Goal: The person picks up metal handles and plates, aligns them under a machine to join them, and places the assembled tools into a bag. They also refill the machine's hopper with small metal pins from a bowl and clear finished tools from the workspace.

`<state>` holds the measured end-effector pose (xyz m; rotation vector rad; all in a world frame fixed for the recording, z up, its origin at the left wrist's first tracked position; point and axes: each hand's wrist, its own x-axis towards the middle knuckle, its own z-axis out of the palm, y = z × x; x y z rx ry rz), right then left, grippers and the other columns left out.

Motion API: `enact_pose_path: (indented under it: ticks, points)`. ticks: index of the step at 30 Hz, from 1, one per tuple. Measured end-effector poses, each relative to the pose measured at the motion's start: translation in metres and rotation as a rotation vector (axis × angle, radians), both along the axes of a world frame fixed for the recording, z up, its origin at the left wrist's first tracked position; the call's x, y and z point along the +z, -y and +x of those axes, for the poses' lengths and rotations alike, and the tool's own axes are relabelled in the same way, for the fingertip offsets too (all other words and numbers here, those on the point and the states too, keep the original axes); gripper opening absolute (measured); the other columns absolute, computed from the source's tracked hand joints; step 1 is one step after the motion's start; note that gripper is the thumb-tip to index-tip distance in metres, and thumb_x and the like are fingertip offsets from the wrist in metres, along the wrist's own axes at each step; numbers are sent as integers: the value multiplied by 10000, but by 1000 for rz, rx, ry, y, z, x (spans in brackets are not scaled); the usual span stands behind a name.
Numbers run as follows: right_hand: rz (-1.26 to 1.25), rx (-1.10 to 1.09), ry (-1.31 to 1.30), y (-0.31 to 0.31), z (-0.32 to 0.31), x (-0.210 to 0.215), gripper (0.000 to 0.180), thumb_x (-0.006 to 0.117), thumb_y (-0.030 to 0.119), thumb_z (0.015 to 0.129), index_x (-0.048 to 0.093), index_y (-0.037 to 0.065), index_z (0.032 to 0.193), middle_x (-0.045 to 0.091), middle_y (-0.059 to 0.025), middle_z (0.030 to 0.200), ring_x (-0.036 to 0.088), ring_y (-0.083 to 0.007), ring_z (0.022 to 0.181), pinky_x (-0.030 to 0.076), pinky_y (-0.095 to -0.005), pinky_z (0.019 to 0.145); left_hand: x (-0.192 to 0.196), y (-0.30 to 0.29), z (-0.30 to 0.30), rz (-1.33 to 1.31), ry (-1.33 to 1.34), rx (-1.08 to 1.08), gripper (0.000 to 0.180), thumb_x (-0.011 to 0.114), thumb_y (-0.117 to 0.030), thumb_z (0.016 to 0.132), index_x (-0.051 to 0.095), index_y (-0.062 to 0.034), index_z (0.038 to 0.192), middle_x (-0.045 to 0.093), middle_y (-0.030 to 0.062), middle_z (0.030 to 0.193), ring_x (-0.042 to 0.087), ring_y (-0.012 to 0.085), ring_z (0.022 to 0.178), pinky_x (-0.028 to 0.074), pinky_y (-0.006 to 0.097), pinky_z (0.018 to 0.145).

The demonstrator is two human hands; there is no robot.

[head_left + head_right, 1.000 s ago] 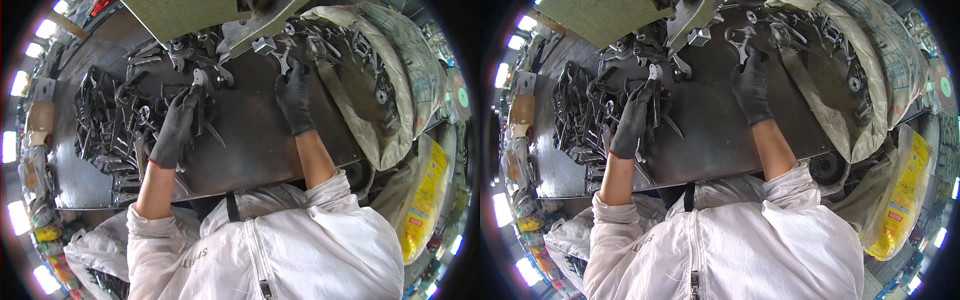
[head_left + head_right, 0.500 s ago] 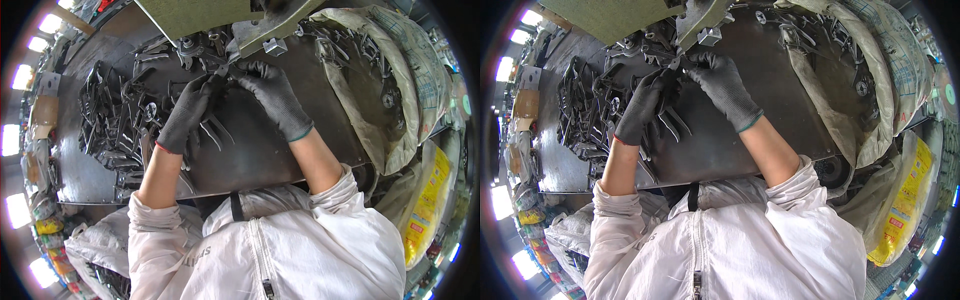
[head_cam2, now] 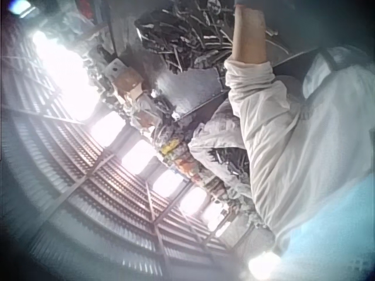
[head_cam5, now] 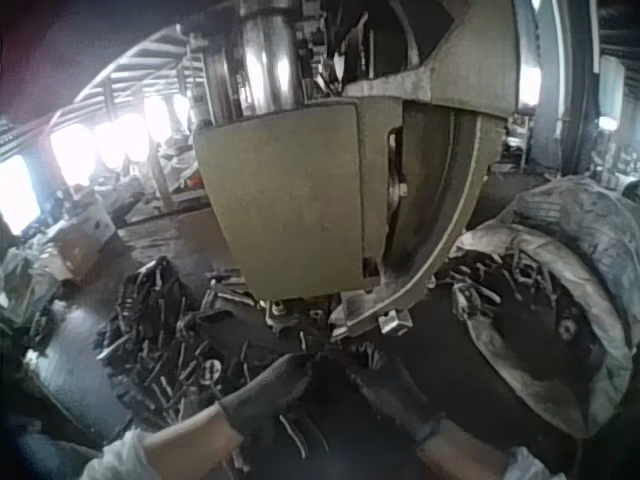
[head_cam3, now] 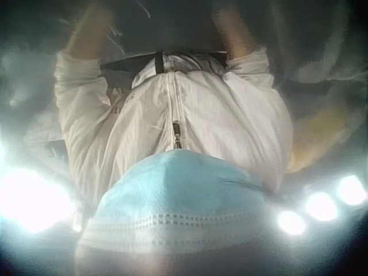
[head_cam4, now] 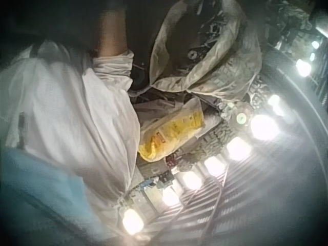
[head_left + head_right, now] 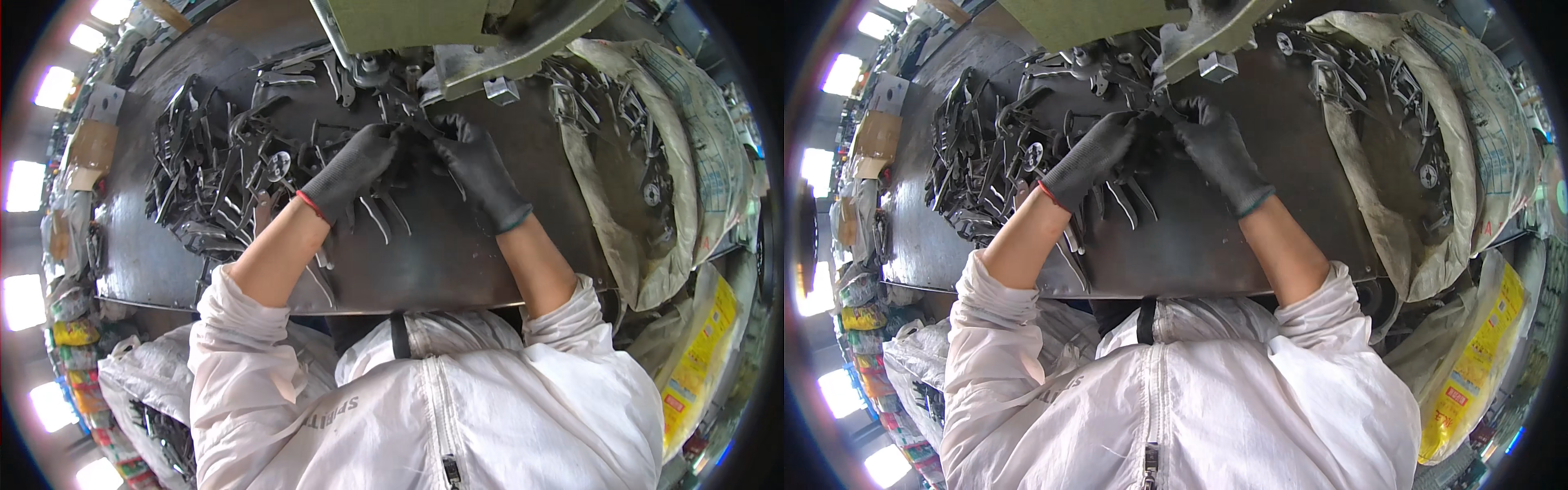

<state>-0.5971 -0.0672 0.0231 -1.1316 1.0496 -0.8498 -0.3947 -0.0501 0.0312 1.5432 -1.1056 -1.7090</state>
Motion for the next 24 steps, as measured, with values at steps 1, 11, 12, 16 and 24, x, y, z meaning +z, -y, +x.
enact_pose_path:
  ticks: [1,11,12,16,24]
  points:
    - [28,2,-45,-4,2,12,317,695,93,956,643,-30,1243,726,-75,999,674,-79,810,577,-252,687,-7,2,15,-345,336,-137,323,577,-272,1069,661,19,1180,721,102,964,682,138,752,561,301,656]
    - [106,34,-10,-10,6,15,245,626,98,1021,623,10,1250,680,-52,1029,609,-58,795,526,-221,652,-7,119,267,-1014,1366,-188,236,647,-145,907,729,-16,1087,730,206,1134,715,311,1074,586,410,838]
    - [106,-4,-27,-9,-2,14,245,626,98,1021,623,10,1250,680,-52,1029,609,-58,795,526,-221,652,-14,132,254,-1040,1331,-205,236,647,-145,907,729,-16,1087,730,206,1134,715,311,1074,586,410,838]
    - [65,9,-84,-17,-9,57,265,630,112,1015,615,7,1258,685,-41,1028,623,-60,820,529,-219,649,-19,141,250,-636,1352,-382,264,597,-163,968,718,24,1109,725,237,1152,730,285,1047,586,372,865]
    - [174,75,-131,-20,-15,34,287,603,110,1023,605,-14,1281,679,-40,951,618,-52,732,519,-209,608,88,80,205,-287,-120,583,404,534,-285,1096,595,31,1340,731,171,1198,715,267,1019,576,378,928]
